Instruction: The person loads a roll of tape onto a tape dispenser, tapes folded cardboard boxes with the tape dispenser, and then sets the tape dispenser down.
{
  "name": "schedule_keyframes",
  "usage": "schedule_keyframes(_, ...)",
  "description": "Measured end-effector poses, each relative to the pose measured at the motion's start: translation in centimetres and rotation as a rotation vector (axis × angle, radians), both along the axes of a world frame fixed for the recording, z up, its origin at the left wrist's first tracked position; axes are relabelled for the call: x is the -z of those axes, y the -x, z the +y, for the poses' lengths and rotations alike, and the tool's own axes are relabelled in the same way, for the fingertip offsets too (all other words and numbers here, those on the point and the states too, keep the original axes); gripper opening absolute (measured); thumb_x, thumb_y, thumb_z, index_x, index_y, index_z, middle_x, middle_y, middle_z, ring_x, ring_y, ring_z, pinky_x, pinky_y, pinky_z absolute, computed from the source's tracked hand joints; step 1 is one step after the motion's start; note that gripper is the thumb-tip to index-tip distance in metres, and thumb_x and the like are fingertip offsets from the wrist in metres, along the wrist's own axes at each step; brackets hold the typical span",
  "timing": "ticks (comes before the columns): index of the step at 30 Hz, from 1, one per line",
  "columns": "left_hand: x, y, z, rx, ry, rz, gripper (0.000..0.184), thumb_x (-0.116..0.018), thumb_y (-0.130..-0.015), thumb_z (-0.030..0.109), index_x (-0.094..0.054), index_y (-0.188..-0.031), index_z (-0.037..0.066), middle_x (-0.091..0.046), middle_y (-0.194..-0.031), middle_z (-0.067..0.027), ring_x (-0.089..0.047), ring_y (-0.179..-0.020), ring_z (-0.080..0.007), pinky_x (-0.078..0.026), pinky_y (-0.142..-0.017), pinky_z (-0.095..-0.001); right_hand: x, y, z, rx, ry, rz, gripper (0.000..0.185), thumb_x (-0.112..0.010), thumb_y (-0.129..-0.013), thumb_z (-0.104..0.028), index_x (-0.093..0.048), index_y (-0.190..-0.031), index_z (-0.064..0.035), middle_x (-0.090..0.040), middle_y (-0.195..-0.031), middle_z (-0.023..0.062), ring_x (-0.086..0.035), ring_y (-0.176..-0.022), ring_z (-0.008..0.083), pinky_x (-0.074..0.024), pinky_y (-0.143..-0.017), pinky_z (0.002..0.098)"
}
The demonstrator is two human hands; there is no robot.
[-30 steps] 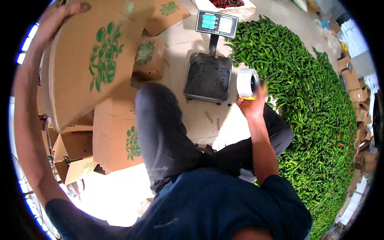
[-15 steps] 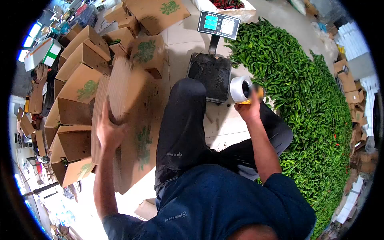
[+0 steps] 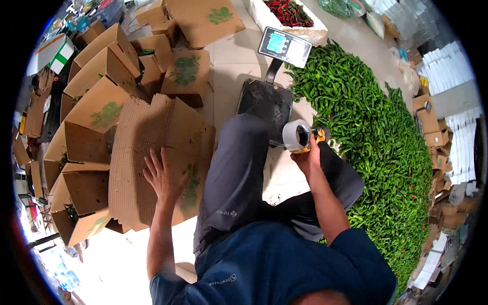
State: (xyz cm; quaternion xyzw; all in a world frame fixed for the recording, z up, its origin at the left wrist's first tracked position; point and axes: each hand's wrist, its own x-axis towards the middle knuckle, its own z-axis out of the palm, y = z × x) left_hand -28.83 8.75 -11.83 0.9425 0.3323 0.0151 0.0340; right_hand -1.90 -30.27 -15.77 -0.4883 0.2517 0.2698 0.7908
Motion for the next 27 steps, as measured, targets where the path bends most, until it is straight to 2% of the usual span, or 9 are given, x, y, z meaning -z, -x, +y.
schedule_keyframes(8, 0.0, 1.9, 2.6, -0.063, 0.028, 0.055, 0.117, -0.081, -0.07, 0.055, -0.014, -0.157, 0.014, -0.01, -0.162, -0.0197, -0.006, -0.149, -0.0427, -0.009, -0.117, -0.0647, 1.6, 0.2, -0.8, -0.06, 0.006, 0.027, 0.056, -0.052, -0.092, -0.064, -0.054, -0.126, -0.02, -0.059, -0.115, 0.0045, -0.055, -0.092, 0.0226, -0.0462, -0.071, 0.0398)
schedule_keyframes(12, -0.6, 1.6, 5.3, -0.105, 0.029, -0.065, 0.109, -0.078, -0.075, 0.051, -0.015, -0.157, 0.015, -0.015, -0.161, -0.0191, -0.01, -0.149, -0.0416, -0.009, -0.118, -0.0629, 3.0, 0.9, -0.6, -0.1, 0.14, 0.098, 0.048, -0.06, -0.091, -0.059, -0.06, -0.114, -0.0171, -0.06, -0.093, 0.0009, -0.053, -0.07, 0.0152, -0.0429, -0.057, 0.0311)
schedule_keyframes(14, -1.8, 0.8, 6.3, -0.091, 0.064, -0.117, 0.104, -0.075, -0.079, 0.048, -0.016, -0.157, 0.016, -0.018, -0.161, -0.019, -0.011, -0.149, -0.0412, -0.01, -0.118, -0.0624, 6.1, 1.3, -2.9, -0.35, 0.094, -0.012, 0.043, -0.068, -0.089, -0.053, -0.061, -0.106, -0.0146, -0.062, -0.095, 0.001, -0.057, -0.074, 0.0146, -0.0473, -0.065, 0.0299)
schedule_keyframes(16, -2.7, -0.5, 7.0, -0.024, 0.055, -0.173, 0.099, -0.074, -0.081, 0.044, -0.017, -0.157, 0.017, -0.019, -0.161, -0.0176, -0.011, -0.15, -0.0402, -0.01, -0.118, -0.0626, 8.7, 2.2, -3.0, -0.467, 0.433, 0.018, 0.045, -0.073, -0.087, -0.049, -0.06, -0.095, -0.0059, -0.06, -0.079, 0.0035, -0.059, -0.065, 0.015, -0.0511, -0.058, 0.0328)
schedule_keyframes(18, -2.8, -1.7, 7.5, 0.03, 0.055, -0.187, 0.096, -0.073, -0.082, 0.041, -0.018, -0.157, 0.017, -0.019, -0.161, -0.0165, -0.012, -0.15, -0.0391, -0.011, -0.117, -0.0628, 9.8, 3.4, -2.5, -0.705, 0.644, -0.016, 0.044, -0.074, -0.086, -0.045, -0.063, -0.093, -0.0037, -0.062, -0.081, 0.0053, -0.061, -0.069, 0.0178, -0.0522, -0.061, 0.0317)
schedule_keyframes(21, -2.0, -3.2, 8.5, 0.08, 0.067, -0.149, 0.093, -0.073, -0.083, 0.039, -0.021, -0.157, 0.017, -0.019, -0.162, -0.0153, -0.014, -0.15, -0.0374, -0.014, -0.116, -0.0628, 11.0, 5.1, -1.9, -0.991, 0.671, 0.057, 0.048, -0.08, -0.08, -0.043, -0.063, -0.091, 0.0012, -0.06, -0.079, 0.0083, -0.061, -0.07, 0.0193, -0.052, -0.057, 0.0367)
schedule_keyframes(24, -2.1, -5.5, 9.5, 0.162, 0.046, -0.153, 0.091, -0.074, -0.082, 0.041, -0.026, -0.155, 0.015, -0.021, -0.161, -0.0142, -0.016, -0.149, -0.0364, -0.016, -0.116, -0.0618, 14.3, 6.4, -1.6, -1.328, 0.854, -0.045, 0.063, -0.083, -0.073, -0.048, -0.066, -0.096, 0.0075, -0.065, -0.085, 0.0124, -0.061, -0.074, 0.0217, -0.0515, -0.064, 0.0356)
schedule_keyframes(25, -2.5, -6.8, 9.8, 0.218, 0.016, -0.168, 0.091, -0.074, -0.081, 0.042, -0.028, -0.154, 0.015, -0.023, -0.161, -0.0139, -0.017, -0.149, -0.0363, -0.017, -0.116, -0.0614, 12.0, 7.0, -0.5, -1.333, 0.81, -0.062, 0.069, -0.083, -0.071, -0.051, -0.066, -0.1, 0.0095, -0.068, -0.089, 0.0149, -0.063, -0.078, 0.0231, -0.0522, -0.069, 0.0359)
schedule_keyframes(27, -3.6, -10.0, 10.6, 0.311, -0.03, -0.111, 0.091, -0.074, -0.079, 0.043, -0.03, -0.153, 0.014, -0.026, -0.159, -0.0129, -0.019, -0.148, -0.0355, -0.018, -0.116, -0.0599, 14.7, 7.7, -0.6, -1.402, 0.857, -0.164, 0.072, -0.083, -0.07, -0.052, -0.066, -0.102, 0.0102, -0.069, -0.09, 0.0178, -0.066, -0.08, 0.0268, -0.0528, -0.071, 0.038)
